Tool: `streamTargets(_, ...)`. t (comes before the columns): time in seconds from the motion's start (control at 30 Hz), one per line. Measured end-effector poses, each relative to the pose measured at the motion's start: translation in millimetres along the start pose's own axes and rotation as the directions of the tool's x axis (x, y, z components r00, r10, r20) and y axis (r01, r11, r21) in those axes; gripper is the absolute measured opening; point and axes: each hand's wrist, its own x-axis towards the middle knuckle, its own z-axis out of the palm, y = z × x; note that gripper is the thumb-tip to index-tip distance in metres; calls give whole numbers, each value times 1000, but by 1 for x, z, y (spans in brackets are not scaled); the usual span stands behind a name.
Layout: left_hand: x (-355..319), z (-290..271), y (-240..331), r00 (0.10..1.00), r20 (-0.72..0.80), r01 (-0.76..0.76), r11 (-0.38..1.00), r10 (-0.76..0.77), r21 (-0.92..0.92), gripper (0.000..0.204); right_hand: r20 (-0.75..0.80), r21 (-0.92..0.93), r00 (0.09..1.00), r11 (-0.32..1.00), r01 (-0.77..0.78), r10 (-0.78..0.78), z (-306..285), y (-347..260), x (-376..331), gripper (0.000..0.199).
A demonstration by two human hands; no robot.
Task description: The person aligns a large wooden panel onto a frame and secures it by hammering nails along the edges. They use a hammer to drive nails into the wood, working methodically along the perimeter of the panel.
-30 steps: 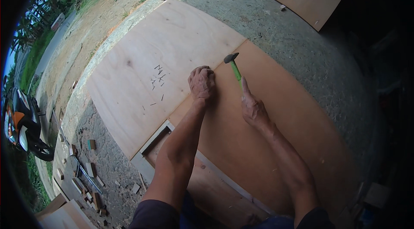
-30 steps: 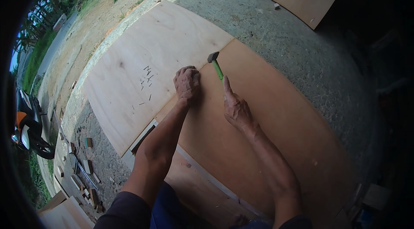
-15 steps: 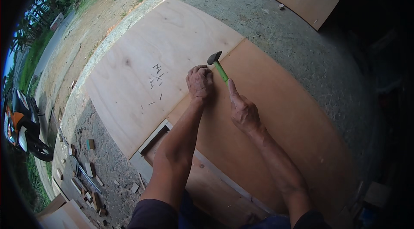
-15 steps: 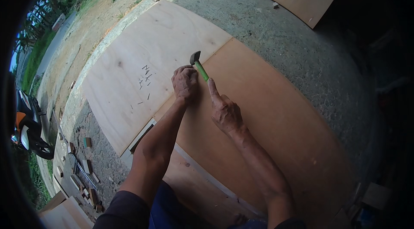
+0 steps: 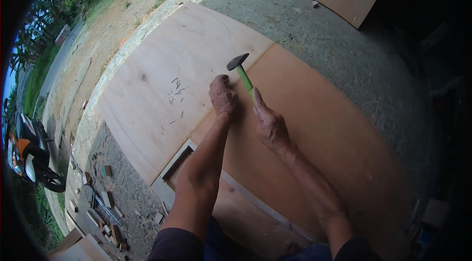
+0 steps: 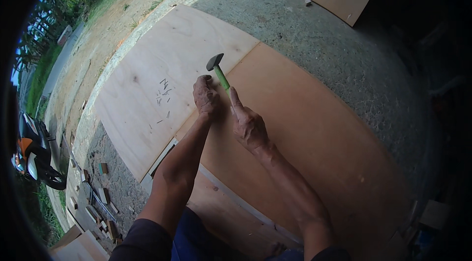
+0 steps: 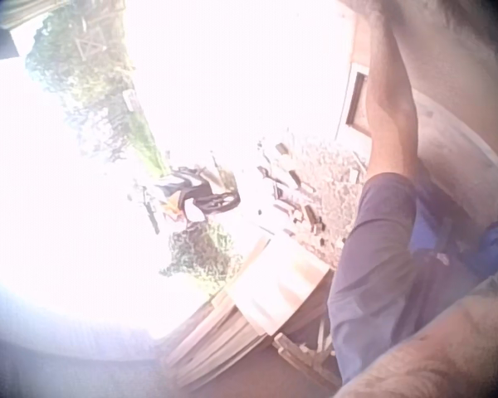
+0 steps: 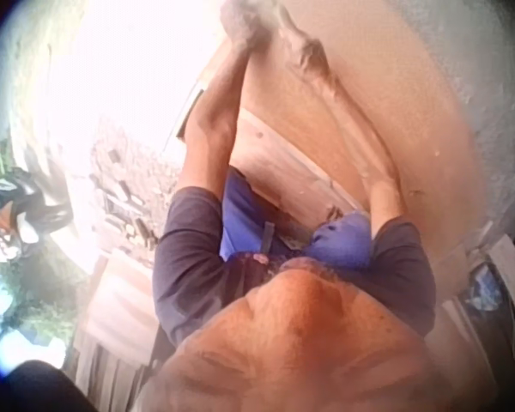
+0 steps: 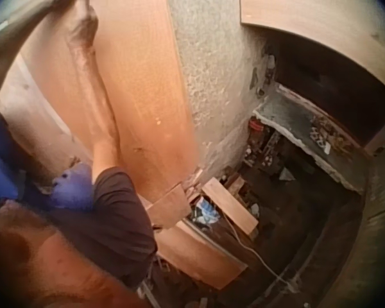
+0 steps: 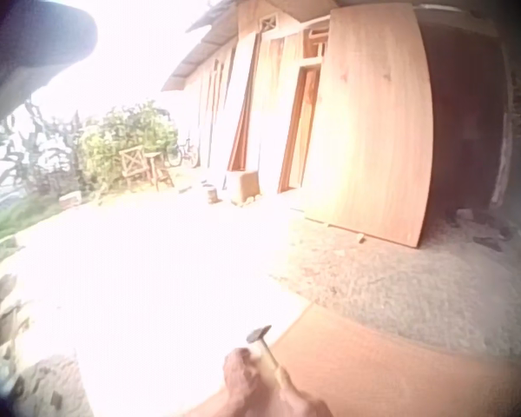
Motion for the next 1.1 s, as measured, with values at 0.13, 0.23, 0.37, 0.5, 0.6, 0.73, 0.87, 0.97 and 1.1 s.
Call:
streamTargets(0.13,-1,4,3,1000,-7,12,1000,-12,9,35,43,-82,997,994,-66,70,-1,5,-11,57)
streamTargets(0.23,0,4,1,998,14,57,998,-57,8,35,158,-203,972,969,-142,175,-2,17,3,59)
streamTargets(0.37,-2,4,0,999,-32,27,1000,-27,-11,33,1,-229,997,971,70,-71,-8,5,-12,69)
streamTargets(0.5,-2,6,2,999,-5,35,999,-35,-20,29,147,-297,988,955,-10,56,-2,20,-11,75)
streamTargets(0.6,2,6,-3,999,-35,7,1000,-8,-19,26,126,-291,990,957,-16,55,-11,1,-8,79)
streamTargets(0.73,9,3,-12,994,-48,-96,994,94,-42,33,328,-438,878,880,-184,347,-7,5,15,64)
streamTargets(0.87,-3,-27,-46,982,27,-179,969,186,-168,32,311,-437,918,895,-89,244,8,18,1,71)
streamTargets(0.97,-15,-72,-52,1000,4,20,983,-20,-183,21,133,-539,991,837,91,-23,11,65,-11,74)
streamTargets(1.1,-5,-157,-112,998,-39,49,996,-52,-80,16,195,-506,980,860,62,45,21,63,-10,75)
